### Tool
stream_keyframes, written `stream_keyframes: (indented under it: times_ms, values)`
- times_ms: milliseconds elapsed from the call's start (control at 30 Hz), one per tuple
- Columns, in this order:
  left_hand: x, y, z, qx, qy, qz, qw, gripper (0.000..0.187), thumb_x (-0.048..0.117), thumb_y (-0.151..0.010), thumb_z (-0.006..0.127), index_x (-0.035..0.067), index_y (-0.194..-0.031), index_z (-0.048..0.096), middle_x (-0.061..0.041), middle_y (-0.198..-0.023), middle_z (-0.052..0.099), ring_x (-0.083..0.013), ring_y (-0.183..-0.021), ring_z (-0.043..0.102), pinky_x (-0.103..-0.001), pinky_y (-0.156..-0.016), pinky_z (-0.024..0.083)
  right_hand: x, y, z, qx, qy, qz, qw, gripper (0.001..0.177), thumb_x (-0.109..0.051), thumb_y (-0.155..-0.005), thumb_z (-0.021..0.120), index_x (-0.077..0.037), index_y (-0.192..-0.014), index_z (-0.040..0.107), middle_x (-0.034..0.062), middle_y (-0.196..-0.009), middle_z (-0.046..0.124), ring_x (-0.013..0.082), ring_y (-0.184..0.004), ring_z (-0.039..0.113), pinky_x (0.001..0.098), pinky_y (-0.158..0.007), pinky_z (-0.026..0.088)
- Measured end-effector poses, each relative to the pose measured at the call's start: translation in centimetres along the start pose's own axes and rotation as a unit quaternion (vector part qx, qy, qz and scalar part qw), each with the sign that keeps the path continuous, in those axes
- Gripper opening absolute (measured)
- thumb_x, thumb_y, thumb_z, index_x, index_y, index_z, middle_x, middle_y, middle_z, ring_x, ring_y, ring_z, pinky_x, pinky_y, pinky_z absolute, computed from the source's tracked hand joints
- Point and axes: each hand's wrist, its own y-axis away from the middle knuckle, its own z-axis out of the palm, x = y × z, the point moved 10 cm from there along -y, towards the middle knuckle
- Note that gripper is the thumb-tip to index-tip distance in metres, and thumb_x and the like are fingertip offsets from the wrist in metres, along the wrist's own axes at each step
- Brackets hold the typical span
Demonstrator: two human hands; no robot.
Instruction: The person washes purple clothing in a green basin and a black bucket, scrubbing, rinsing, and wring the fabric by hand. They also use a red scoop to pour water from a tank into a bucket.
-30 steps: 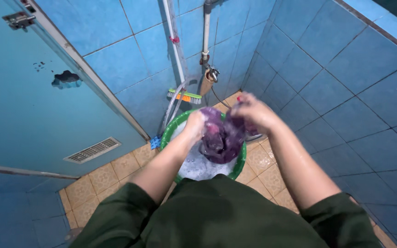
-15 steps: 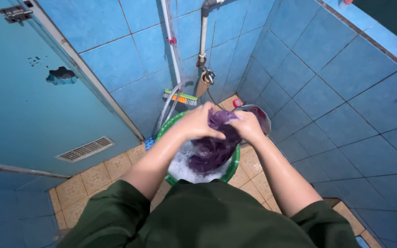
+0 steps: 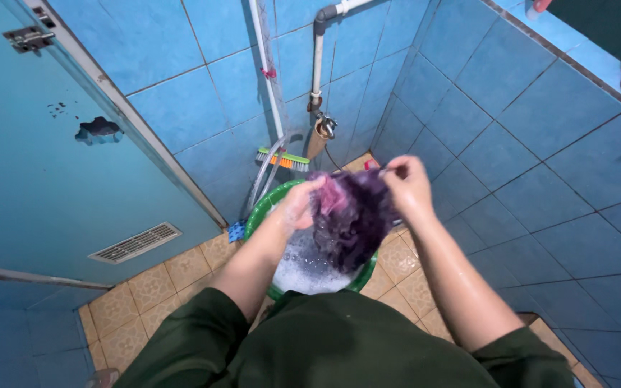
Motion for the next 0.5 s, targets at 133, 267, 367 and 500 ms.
stream_keyframes:
  times_ms: [133,267,367,500]
  values:
    - [1.3,-1.1,7.8,-0.019,0.152,-0.009,0.988,0.074,0.061,-0.092,0.05,0.003,-0.138,0.055,-0.019,-0.129,0.065,-0.0344,-0.111,0.067,-0.051,-0.102,0.048,11.2,1.8,7.5,-0.181,-0.21,0.199,0.94,0.031,-0.022,-0.093,0.062,0.002,-0.109,0.071,0.0108,-0.105,0.073,0.0195,-0.094,0.068,0.034,-0.087,0.053]
    - [0.3,-2.2,10.2,0.072,0.249,-0.042,0.965,0.106,0.085,-0.083,0.044,-0.004,-0.141,0.05,-0.023,-0.134,0.062,-0.037,-0.117,0.065,-0.048,-0.107,0.046,17.2,4.9,12.6,-0.202,-0.296,0.344,0.868,0.041,-0.032,-0.097,0.056,0.0,-0.118,0.07,0.0136,-0.113,0.073,0.0243,-0.103,0.071,0.0412,-0.095,0.054]
    - [-0.5,-2.2,11.9,0.056,0.255,-0.063,0.963,0.107,0.085,-0.079,0.049,-0.005,-0.137,0.054,-0.023,-0.131,0.065,-0.036,-0.116,0.066,-0.047,-0.106,0.048,13.8,4.7,13.2,-0.179,-0.342,0.343,0.857,0.042,-0.033,-0.098,0.051,-0.002,-0.121,0.068,0.0148,-0.116,0.072,0.0264,-0.107,0.069,0.044,-0.099,0.053]
    - [1.1,-1.6,8.7,0.043,0.05,-0.056,0.996,0.054,0.041,-0.096,0.067,0.009,-0.138,0.058,-0.011,-0.129,0.068,-0.0271,-0.117,0.064,-0.044,-0.108,0.048,5.4,5.5,12.7,-0.132,-0.377,0.319,0.86,0.044,-0.034,-0.1,0.045,-0.005,-0.126,0.066,0.0163,-0.121,0.069,0.0291,-0.112,0.067,0.0476,-0.103,0.051]
